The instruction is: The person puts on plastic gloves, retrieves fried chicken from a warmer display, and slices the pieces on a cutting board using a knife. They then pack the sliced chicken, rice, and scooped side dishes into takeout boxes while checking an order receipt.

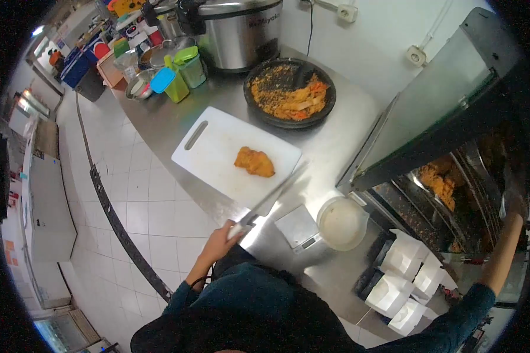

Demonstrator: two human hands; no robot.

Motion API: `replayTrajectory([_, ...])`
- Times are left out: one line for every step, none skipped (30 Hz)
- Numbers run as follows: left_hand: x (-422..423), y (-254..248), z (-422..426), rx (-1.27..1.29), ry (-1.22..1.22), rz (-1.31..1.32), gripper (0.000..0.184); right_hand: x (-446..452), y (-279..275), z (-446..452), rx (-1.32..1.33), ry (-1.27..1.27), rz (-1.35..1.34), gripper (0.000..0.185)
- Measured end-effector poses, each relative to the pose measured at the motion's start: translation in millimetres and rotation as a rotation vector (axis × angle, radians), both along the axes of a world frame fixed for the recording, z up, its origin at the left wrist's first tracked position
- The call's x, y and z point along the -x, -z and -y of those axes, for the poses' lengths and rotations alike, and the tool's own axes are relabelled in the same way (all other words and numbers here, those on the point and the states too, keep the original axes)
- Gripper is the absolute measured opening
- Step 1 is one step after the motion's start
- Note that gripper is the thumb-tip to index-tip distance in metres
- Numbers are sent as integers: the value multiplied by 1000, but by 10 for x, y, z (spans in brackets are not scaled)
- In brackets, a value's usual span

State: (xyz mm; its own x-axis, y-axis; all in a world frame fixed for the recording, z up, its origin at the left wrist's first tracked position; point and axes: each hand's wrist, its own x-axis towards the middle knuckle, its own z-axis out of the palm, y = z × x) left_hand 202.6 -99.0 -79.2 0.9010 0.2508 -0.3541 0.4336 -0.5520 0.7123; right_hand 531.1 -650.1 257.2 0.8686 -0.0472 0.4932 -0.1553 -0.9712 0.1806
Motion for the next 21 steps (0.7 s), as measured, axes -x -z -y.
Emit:
replayTrajectory([-42, 89, -44, -46, 47, -6, 37, 106, -26, -56, -18, -27, 34, 39])
replayTrajectory([-81, 147, -95, -89, 98, -10, 37, 228, -47, -135, -53, -55, 77, 40])
replayTrajectory([-111, 169, -179, -88, 76, -22, 37, 374, -62, -224, -91, -88, 118, 40])
replayTrajectory([-191, 150, -269, -90, 60, -27, 38, 564, -33, -369, -161, -136, 179, 41])
replayTrajectory([-282, 137, -358, -93, 48, -28, 38, 767, -25, -488, -226, -169, 223, 41])
replayTrajectory([-344, 254, -504, -109, 63, -4, 38, 950, 41, -649, -350, -212, 273, 41])
replayTrajectory([-411, 269, -621, -137, 82, 1, 37, 1131, 102, -819, -442, -251, 312, 42])
replayTrajectory([-485, 277, -741, -167, 101, 9, 36, 1264, 235, -1004, -613, -262, 339, 42])
replayTrajectory([-549, 317, -873, -155, 111, 22, 35, 1405, 390, -1195, -975, -257, 428, 47])
replayTrajectory([-614, 375, -1006, -143, 119, 33, 34, 1533, 534, -1364, -1337, -254, 519, 52])
replayTrajectory([-679, 419, -1123, -133, 124, 44, 34, 1687, 664, -1522, -1397, -239, 535, 54])
replayTrajectory([-741, 445, -1213, -131, 119, 60, 33, 1831, 814, -1618, -1458, -228, 552, 57])
replayTrajectory([-793, 468, -1286, -129, 112, 75, 32, 1937, 1022, -1580, -1482, -212, 435, 57])
replayTrajectory([-836, 479, -1341, -128, 106, 87, 31, 2030, 1295, -1546, -1508, -194, 317, 56])
replayTrajectory([-875, 482, -1375, -122, 103, 100, 31, 2081, 1672, -1581, -1583, -190, 187, 57])
replayTrajectory([-904, 519, -1400, -100, 106, 126, 31, 2092, 1973, -1942, -1614, -349, 39, 56])
replayTrajectory([-915, 577, -1426, -80, 112, 148, 31, 2062, 2598, -2045, -1697, -304, -42, 55])
replayTrajectory([-926, 616, -1452, -60, 119, 170, 31, 2091, 2702, -2697, -1818, -392, -43, 54])
replayTrajectory([-929, 622, -1476, -37, 126, 186, 31, 1903, 3113, -2973, -1848, -211, -429, 54])
replayTrajectory([-922, 623, -1487, -13, 132, 200, 31, 1811, 3059, -3516, -1874, -301, -606, 52])
replayTrajectory([-904, 623, -1490, 12, 137, 213, 32, 1756, 3325, -3873, -2068, -493, -593, 48])
